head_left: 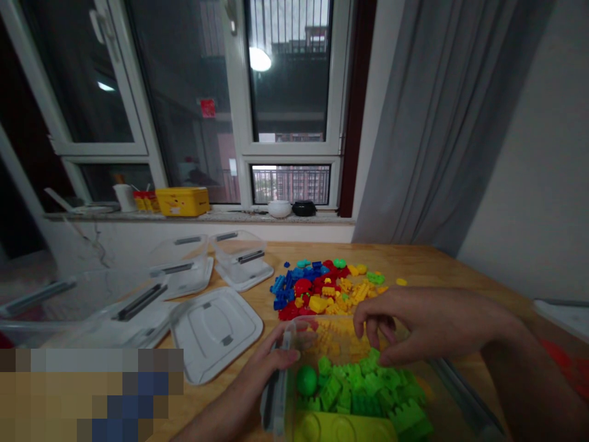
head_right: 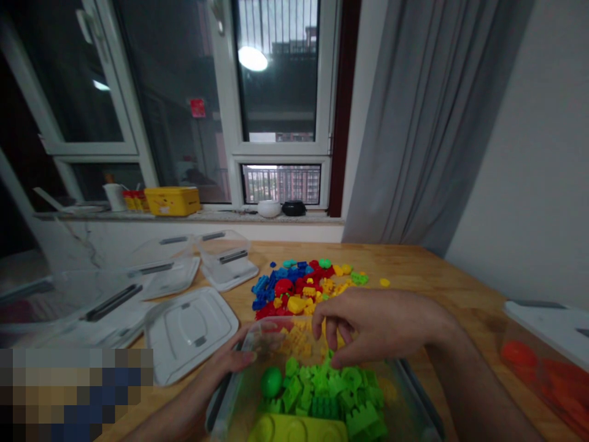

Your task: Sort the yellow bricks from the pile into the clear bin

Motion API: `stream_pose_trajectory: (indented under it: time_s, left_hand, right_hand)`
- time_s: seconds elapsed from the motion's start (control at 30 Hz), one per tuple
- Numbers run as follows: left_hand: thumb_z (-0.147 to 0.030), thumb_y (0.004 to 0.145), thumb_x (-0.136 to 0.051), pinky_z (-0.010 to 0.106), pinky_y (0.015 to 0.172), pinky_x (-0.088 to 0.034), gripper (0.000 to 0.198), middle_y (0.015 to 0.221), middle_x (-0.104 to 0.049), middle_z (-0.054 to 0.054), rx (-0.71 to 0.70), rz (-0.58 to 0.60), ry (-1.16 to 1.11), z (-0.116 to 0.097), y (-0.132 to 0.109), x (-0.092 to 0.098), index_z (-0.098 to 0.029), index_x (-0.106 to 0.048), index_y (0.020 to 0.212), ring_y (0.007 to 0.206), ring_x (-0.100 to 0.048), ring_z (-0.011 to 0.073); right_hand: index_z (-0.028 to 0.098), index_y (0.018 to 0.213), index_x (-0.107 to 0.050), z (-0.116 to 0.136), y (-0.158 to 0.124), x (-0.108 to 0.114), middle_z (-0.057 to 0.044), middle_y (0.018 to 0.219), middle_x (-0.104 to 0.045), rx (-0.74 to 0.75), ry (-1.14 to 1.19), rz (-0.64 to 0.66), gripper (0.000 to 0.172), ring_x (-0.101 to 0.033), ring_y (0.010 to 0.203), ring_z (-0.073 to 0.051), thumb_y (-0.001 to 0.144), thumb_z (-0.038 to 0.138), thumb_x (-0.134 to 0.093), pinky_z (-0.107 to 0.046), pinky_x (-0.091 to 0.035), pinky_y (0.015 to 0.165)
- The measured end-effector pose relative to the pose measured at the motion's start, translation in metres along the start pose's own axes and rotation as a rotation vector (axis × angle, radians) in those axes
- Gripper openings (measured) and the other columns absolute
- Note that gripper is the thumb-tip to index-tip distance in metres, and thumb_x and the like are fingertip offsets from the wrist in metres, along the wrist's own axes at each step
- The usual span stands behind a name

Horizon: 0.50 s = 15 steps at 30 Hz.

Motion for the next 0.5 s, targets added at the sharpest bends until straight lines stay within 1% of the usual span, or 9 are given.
stream_pose_trajectory:
  time_s: [0.1, 0.17, 0.27, 0.33, 0.4, 0.43, 0.5]
  left_hand:
    - [-0.035, 0.079, -0.072, 0.047, 0.104, -0.05, 0.063, 0.139, -0.07, 0.013, -0.002, -0.022, 0.06, -0.002, 0.0, 0.002, -0.022, -0.065, 0.141, 0.122, -0.066, 0.0365]
    - [-0.034, 0.08, -0.071, 0.047, 0.105, -0.049, 0.061, 0.14, -0.07, 0.012, -0.004, -0.031, 0.079, -0.002, 0.001, 0.003, -0.023, -0.065, 0.139, 0.126, -0.064, 0.0368]
    - [-0.035, 0.078, -0.073, 0.047, 0.107, -0.049, 0.061, 0.139, -0.071, 0.012, -0.009, -0.023, 0.05, -0.001, 0.003, 0.002, -0.022, -0.066, 0.137, 0.131, -0.062, 0.0382]
    - [-0.036, 0.076, -0.074, 0.049, 0.107, -0.049, 0.065, 0.139, -0.071, 0.014, -0.003, -0.005, 0.034, -0.001, 0.003, -0.001, -0.021, -0.066, 0.138, 0.13, -0.063, 0.0397]
    - [-0.036, 0.076, -0.074, 0.049, 0.107, -0.049, 0.064, 0.14, -0.071, 0.014, 0.006, -0.006, 0.036, -0.003, 0.002, -0.004, -0.021, -0.065, 0.139, 0.129, -0.064, 0.0397]
    - [-0.035, 0.077, -0.073, 0.049, 0.107, -0.049, 0.063, 0.141, -0.07, 0.014, 0.014, -0.017, 0.039, -0.005, 0.001, -0.005, -0.022, -0.066, 0.138, 0.13, -0.063, 0.0393]
    - [-0.035, 0.078, -0.072, 0.049, 0.107, -0.049, 0.06, 0.142, -0.07, 0.013, 0.035, -0.04, 0.033, -0.007, -0.002, -0.007, -0.024, -0.067, 0.136, 0.133, -0.061, 0.0393]
  right_hand:
    - [0.027, 0.107, -0.074, -0.001, 0.001, -0.001, 0.001, 0.089, -0.074, -0.009, -0.009, 0.003, 0.027, -0.069, 0.08, -0.018, 0.08, 0.031, -0.077, -0.025, -0.046, 0.062]
    - [0.026, 0.107, -0.073, -0.003, 0.002, -0.001, 0.001, 0.088, -0.073, -0.013, -0.008, 0.003, 0.027, -0.069, 0.079, -0.017, 0.08, 0.03, -0.077, -0.024, -0.046, 0.062]
    - [0.025, 0.108, -0.073, -0.005, 0.002, -0.001, 0.001, 0.087, -0.072, -0.008, 0.008, 0.003, 0.027, -0.068, 0.079, -0.017, 0.081, 0.028, -0.077, -0.024, -0.047, 0.062]
    - [0.025, 0.109, -0.073, -0.007, 0.003, 0.002, 0.0, 0.089, -0.073, 0.01, 0.026, -0.011, 0.029, -0.067, 0.078, -0.017, 0.082, 0.033, -0.079, -0.024, -0.047, 0.063]
    - [0.024, 0.111, -0.074, -0.01, 0.007, 0.011, -0.002, 0.096, -0.075, 0.068, 0.058, -0.072, 0.033, -0.067, 0.082, -0.017, 0.085, 0.044, -0.079, -0.026, -0.049, 0.068]
    - [0.024, 0.112, -0.074, -0.014, 0.01, 0.018, -0.002, 0.098, -0.075, 0.1, 0.083, -0.126, 0.036, -0.067, 0.084, -0.017, 0.087, 0.05, -0.076, -0.027, -0.05, 0.071]
    - [0.022, 0.113, -0.074, -0.03, 0.018, 0.038, -0.003, 0.1, -0.075, 0.139, 0.142, -0.279, 0.04, -0.066, 0.087, -0.018, 0.093, 0.057, -0.068, -0.029, -0.051, 0.075]
Point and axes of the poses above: each hand's wrist, its own y-axis towards the middle knuckle, its own x-axis out of the back of the hand, z = x × y, the point moved 10 cm from there along y, towards the middle knuckle
